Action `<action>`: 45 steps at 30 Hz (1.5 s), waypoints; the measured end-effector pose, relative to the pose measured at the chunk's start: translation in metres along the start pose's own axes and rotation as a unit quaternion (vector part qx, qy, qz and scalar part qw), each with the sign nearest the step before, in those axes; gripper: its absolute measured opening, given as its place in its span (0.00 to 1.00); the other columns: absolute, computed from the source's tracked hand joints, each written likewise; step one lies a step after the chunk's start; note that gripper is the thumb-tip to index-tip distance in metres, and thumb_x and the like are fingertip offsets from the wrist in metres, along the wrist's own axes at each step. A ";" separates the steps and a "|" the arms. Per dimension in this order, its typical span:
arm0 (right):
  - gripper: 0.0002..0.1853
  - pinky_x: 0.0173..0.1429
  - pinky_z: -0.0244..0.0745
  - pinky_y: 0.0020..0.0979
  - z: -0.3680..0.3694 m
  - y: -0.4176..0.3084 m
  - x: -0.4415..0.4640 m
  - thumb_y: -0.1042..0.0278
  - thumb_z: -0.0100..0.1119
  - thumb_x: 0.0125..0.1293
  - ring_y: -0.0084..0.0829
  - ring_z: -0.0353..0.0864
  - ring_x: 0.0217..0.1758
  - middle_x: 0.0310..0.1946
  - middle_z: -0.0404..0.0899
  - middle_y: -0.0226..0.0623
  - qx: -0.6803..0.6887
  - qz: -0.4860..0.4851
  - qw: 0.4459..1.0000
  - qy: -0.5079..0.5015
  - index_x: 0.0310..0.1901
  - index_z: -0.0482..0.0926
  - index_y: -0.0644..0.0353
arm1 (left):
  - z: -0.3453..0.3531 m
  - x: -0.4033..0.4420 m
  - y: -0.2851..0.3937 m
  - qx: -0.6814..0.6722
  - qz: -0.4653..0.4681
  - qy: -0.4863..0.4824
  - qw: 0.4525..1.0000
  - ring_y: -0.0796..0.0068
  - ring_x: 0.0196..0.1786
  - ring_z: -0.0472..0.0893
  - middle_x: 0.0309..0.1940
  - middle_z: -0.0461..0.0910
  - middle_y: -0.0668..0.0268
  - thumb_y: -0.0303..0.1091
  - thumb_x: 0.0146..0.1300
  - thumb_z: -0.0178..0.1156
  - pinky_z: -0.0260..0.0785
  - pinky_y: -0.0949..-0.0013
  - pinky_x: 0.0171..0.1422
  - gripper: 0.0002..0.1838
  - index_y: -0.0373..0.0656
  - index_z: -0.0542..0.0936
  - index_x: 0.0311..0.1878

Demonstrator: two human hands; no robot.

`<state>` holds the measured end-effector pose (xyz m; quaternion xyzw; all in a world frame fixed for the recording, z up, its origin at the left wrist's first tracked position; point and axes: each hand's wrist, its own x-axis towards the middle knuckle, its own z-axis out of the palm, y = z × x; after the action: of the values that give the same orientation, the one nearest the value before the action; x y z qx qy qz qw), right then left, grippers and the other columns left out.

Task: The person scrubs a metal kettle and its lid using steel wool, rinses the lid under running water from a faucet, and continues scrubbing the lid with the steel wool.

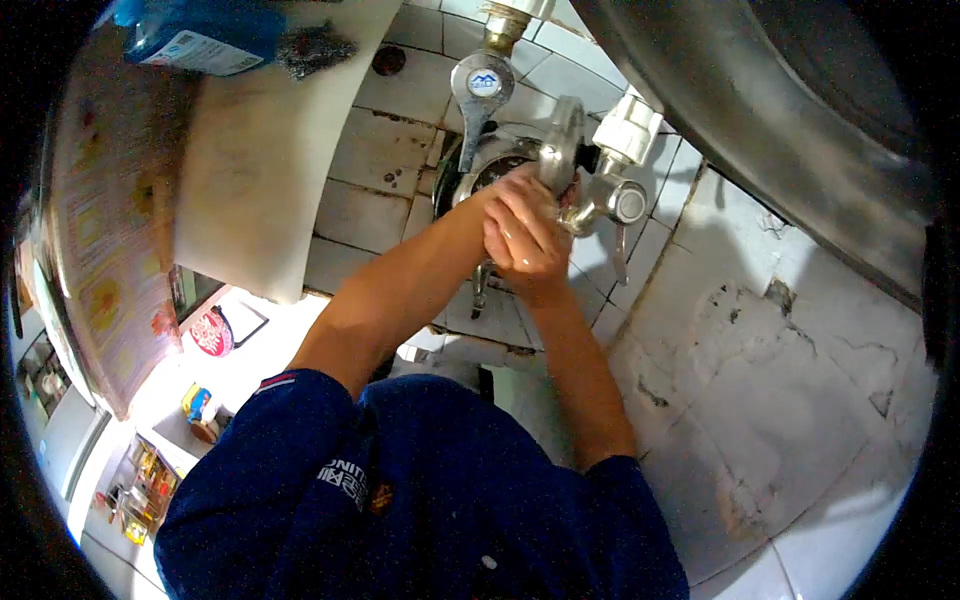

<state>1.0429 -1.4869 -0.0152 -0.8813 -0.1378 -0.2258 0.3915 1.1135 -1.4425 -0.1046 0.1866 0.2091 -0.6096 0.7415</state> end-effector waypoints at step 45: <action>0.23 0.68 0.61 0.46 -0.038 -0.012 0.023 0.58 0.32 0.74 0.43 0.70 0.62 0.58 0.72 0.44 0.560 0.529 0.563 0.301 0.59 0.68 0.65 | 0.028 -0.123 0.006 0.444 0.426 0.198 0.763 0.71 0.47 0.76 0.45 0.78 0.57 0.27 0.62 0.56 0.67 0.69 0.55 0.18 0.35 0.73 0.55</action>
<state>1.0467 -1.5063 0.0263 -0.2820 0.3799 -0.1078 0.8744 1.1008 -1.3545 -0.0150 0.6812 -0.0437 -0.2047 0.7016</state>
